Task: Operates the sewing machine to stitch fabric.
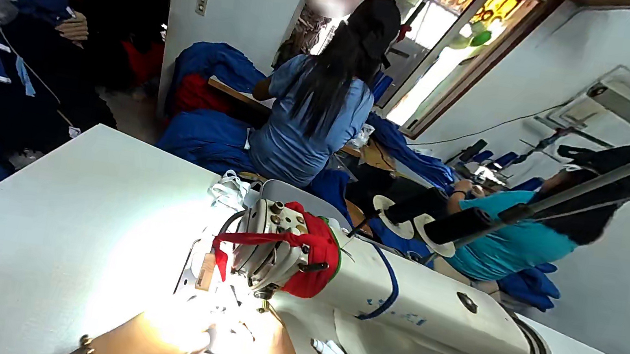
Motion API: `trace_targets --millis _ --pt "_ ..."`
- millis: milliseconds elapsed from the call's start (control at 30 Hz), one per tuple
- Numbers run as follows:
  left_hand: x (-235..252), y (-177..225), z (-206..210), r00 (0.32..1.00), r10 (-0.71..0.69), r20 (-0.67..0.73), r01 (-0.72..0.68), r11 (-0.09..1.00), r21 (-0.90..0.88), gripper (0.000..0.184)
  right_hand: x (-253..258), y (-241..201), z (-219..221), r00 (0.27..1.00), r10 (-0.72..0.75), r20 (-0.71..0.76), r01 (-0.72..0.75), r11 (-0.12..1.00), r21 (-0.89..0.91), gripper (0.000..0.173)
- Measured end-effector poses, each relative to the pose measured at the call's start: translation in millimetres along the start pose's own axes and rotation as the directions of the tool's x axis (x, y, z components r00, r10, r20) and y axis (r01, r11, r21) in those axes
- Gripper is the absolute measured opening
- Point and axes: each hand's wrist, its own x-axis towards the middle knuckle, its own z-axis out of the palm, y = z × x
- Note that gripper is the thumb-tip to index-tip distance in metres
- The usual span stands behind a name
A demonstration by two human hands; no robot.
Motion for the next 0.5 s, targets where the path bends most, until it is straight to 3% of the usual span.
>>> trace_targets --millis 167,300,400,500 --pt "12.6 -23.0 8.3 0.994 0.045 0.099 -0.035 0.994 -0.104 0.024 -6.6 5.3 6.7 0.979 -0.201 0.01 0.199 0.954 -0.226 0.015" --pt "5.0 -29.7 5.2 0.983 -0.124 0.136 0.154 0.959 -0.236 0.022 -3.7 8.6 4.9 0.957 -0.273 0.094 0.283 0.951 -0.121 0.012" --pt "2.4 -26.2 13.1 0.958 -0.288 -0.001 0.284 0.945 -0.164 0.023 1.6 6.5 7.1 0.985 -0.158 0.074 0.156 0.987 0.032 0.012" --pt "3.8 -21.1 16.6 0.919 -0.386 -0.079 0.381 0.922 -0.07 0.03 5.2 3.4 6.3 0.999 -0.022 0.023 0.021 0.997 0.073 0.016"
